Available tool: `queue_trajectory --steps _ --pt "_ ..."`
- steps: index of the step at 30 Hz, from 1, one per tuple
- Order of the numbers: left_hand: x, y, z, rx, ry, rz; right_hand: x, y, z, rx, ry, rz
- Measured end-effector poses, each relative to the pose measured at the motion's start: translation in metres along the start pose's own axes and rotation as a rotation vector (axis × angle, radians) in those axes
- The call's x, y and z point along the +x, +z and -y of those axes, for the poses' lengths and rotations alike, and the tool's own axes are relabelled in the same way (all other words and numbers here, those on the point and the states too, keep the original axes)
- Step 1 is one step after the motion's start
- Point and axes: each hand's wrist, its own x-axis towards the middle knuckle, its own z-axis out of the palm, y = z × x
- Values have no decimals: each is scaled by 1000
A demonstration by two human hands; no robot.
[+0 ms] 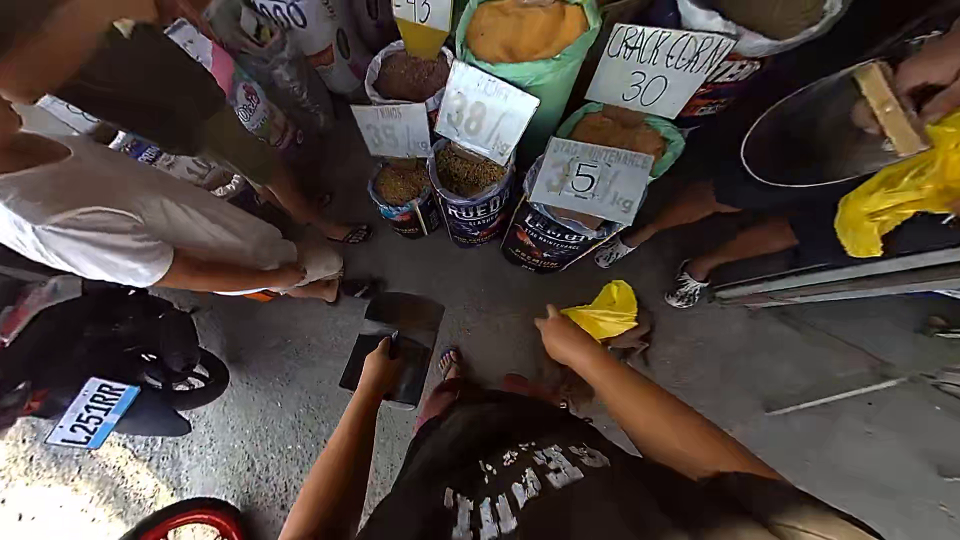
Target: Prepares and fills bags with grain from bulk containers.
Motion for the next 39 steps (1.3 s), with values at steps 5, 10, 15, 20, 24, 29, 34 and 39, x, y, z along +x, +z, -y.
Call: queue_trajectory --steps 5,10,15,20,24,29,34,39 --pt "114 -93 -116 175 265 -15 33 13 -51 125 128 60" --pt "209 -140 -259 450 306 -41 32 24 -71 282 395 22" --pt "283 -150 -368 675 290 57 53 12 -92 335 621 51" --pt "362 -114 -393 681 204 115 75 -29 -100 313 847 188" --pt "398 -113 -422 705 330 62 71 -43 -120 380 908 33" --pt "442 -179 -495 411 630 -390 63 -60 -107 576 950 -206" --pt "493 -217 -512 607 601 -335 66 -74 -60 960 865 -784" --pt "498 -231 -505 530 741 -399 68 -92 -21 891 1114 -758"
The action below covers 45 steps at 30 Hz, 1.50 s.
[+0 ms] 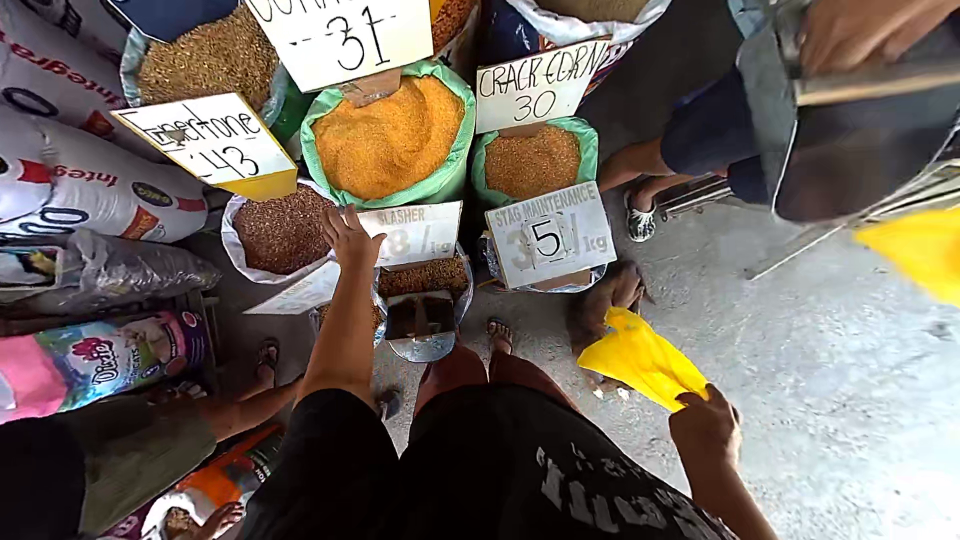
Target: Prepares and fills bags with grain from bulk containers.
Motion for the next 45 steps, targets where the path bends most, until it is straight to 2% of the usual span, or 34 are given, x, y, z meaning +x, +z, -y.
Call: queue_trajectory --steps 1,3,4,7,10,14,19,21,23,25,28,30,32,35,36,38,40,43,45 --pt "5 -3 3 -23 -3 12 -3 1 -1 -180 8 35" --pt "16 -10 8 -22 -6 111 -6 1 7 -327 116 84" --pt "20 -13 10 -22 21 169 -6 0 13 -330 141 71" --pt "22 -16 20 -12 195 354 -9 -4 31 -258 71 -16" --pt "11 -33 32 -3 333 409 -15 -6 50 -157 14 -94" --pt "-6 -112 40 -86 387 298 -16 -14 72 -120 -15 -139" --pt "-15 -237 45 -195 561 -87 -7 -37 103 -72 -87 -172" --pt "-5 -268 38 -216 550 -210 -4 -47 115 -22 -135 -177" --pt "15 -281 23 -212 473 -250 3 -50 122 -19 -231 -212" --pt "48 -273 3 -186 373 -181 8 -57 136 -21 -297 -203" --pt "113 -219 -15 -97 259 2 16 -72 164 -45 -308 -76" --pt "125 -196 -21 -22 218 -12 25 -79 174 -51 -366 -31" --pt "94 -201 -44 -27 259 -108 38 -80 173 -47 -485 -50" --pt "6 -192 -103 -176 538 -213 56 -87 179 25 -618 -23" --pt "-25 -173 -125 -259 648 -195 58 -92 183 56 -647 -4" --pt "-84 -129 -174 -435 785 2 61 -99 190 107 -718 28" --pt "-122 -87 -225 -476 812 208 66 -105 189 147 -833 72" --pt "-130 -33 -281 -328 762 256 76 -118 180 167 -1001 215" --pt "-120 -9 -295 -82 678 317 83 -124 167 130 -1019 258"
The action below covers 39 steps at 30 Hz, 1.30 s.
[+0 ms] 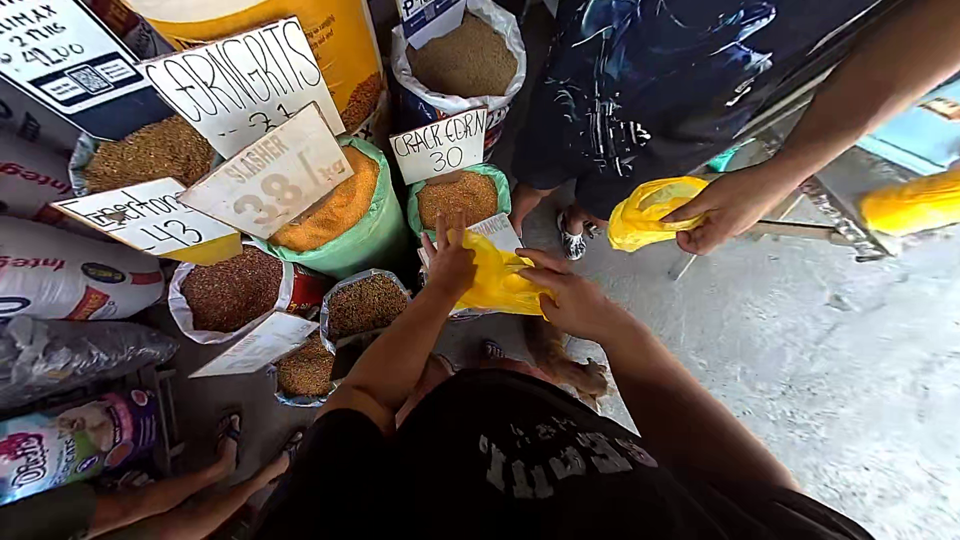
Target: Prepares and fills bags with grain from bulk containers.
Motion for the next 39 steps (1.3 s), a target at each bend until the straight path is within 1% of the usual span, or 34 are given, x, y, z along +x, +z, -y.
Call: queue_trajectory --steps 1,3,4,6,8,10,11,12,15,16,17,18,20,21,22,23,24,25,27,28,29,32,34,37,39 --pt "6 9 5 111 -62 49 -4 -2 -11 -49 30 -5" --pt "9 25 16 257 -208 79 -7 -5 -36 -213 212 4" --pt "6 29 18 282 -285 83 -5 -4 -51 -287 301 18" --pt "-8 33 9 252 -401 65 4 3 -72 -351 427 42" --pt "-25 36 -4 141 -458 47 17 12 -83 -355 458 64" --pt "-41 35 -7 3 -509 98 27 15 -90 -308 411 44" --pt "-47 34 -5 -65 -538 111 30 15 -94 -265 358 -10" --pt "-54 30 -4 -119 -575 89 32 16 -98 -251 293 -80" --pt "-68 14 -3 -270 -682 -84 27 21 -104 -332 79 -307" --pt "-70 11 -5 -309 -715 -130 26 27 -104 -354 45 -385" --pt "-72 9 -10 -340 -731 -157 25 33 -102 -356 47 -447" --pt "-75 8 -16 -349 -722 -144 26 38 -100 -308 83 -478" --pt "-81 11 -25 -259 -613 -36 32 40 -93 -145 170 -494" --pt "-81 14 -31 -191 -554 31 35 40 -91 -77 163 -510" --pt "-81 16 -38 -151 -510 51 36 40 -89 -24 121 -528" --pt "-80 17 -46 -126 -457 6 36 40 -87 6 53 -538" --pt "-79 18 -53 -120 -383 -111 36 40 -85 20 -33 -550" --pt "-76 19 -59 -130 -297 -262 35 40 -82 38 -125 -553" --pt "-61 14 -69 -175 -147 -517 34 37 -78 55 -292 -538" --pt "-53 9 -72 -183 -97 -582 33 35 -76 57 -370 -526" --pt "-45 2 -74 -170 -66 -607 32 32 -74 72 -438 -512" --pt "-26 -15 -71 -123 2 -631 23 19 -66 101 -533 -497" --pt "-23 -25 -68 -148 -1 -585 17 10 -65 82 -533 -549" --pt "-24 -40 -68 -191 -78 -488 13 -6 -68 34 -432 -668" --pt "-25 -46 -70 -261 -130 -444 13 -17 -71 -9 -337 -702"
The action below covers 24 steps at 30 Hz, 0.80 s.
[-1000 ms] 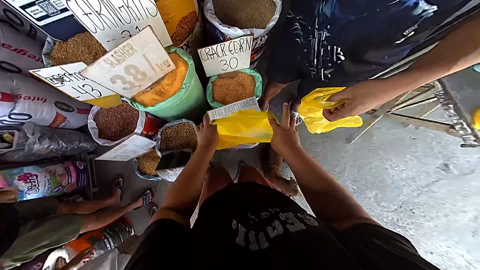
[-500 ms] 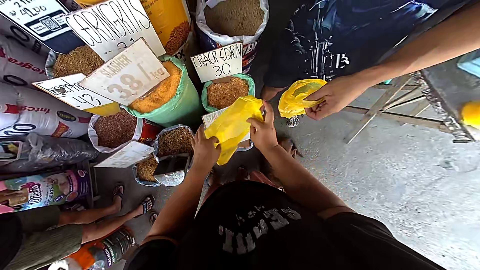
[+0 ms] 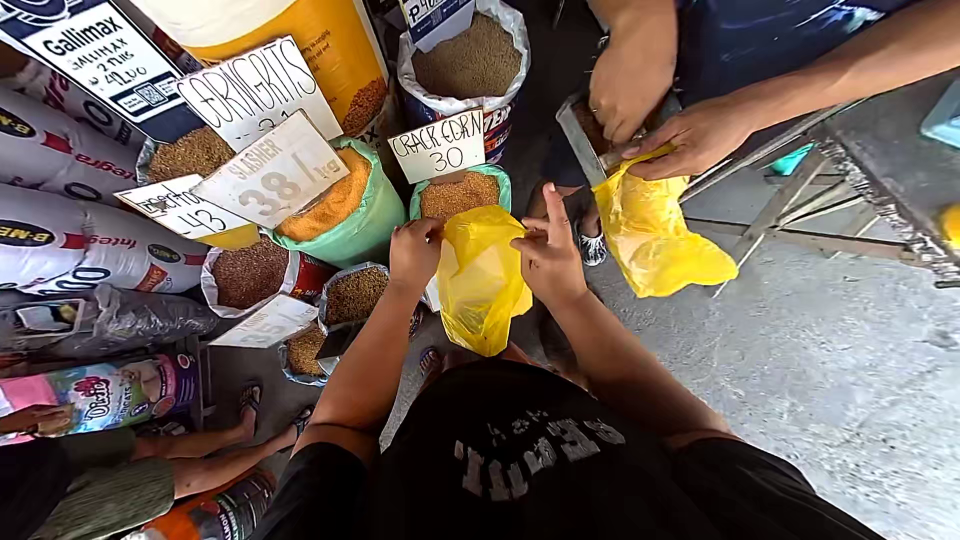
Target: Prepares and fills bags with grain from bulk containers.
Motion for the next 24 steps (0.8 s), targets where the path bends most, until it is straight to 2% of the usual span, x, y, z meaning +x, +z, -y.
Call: queue_trajectory --steps 4,9,11,14,15,16,17,19,20,22,24 --pt "5 -9 -3 -113 -154 62 10 -14 -10 -170 223 69" --pt "6 -22 0 -150 -246 50 12 -26 -11 -341 477 228" --pt "5 -23 -5 -171 -257 73 2 -20 3 -315 367 262" --pt "3 -26 -16 -175 -206 163 -15 19 12 -363 -134 118" --pt "2 -25 -17 -177 -165 180 -10 30 12 -408 -232 120" --pt "1 -24 -17 -179 -122 179 -1 35 13 -434 -237 199" --pt "0 -22 -16 -173 -78 152 14 35 18 -434 -145 349" --pt "-10 -18 -19 -68 12 38 50 30 27 -400 175 653" --pt "-19 -14 -23 -2 61 -12 64 27 28 -375 299 733" --pt "-45 5 -30 77 146 -42 77 24 27 -325 429 810" --pt "-76 34 -33 174 121 53 77 24 19 -190 480 851"
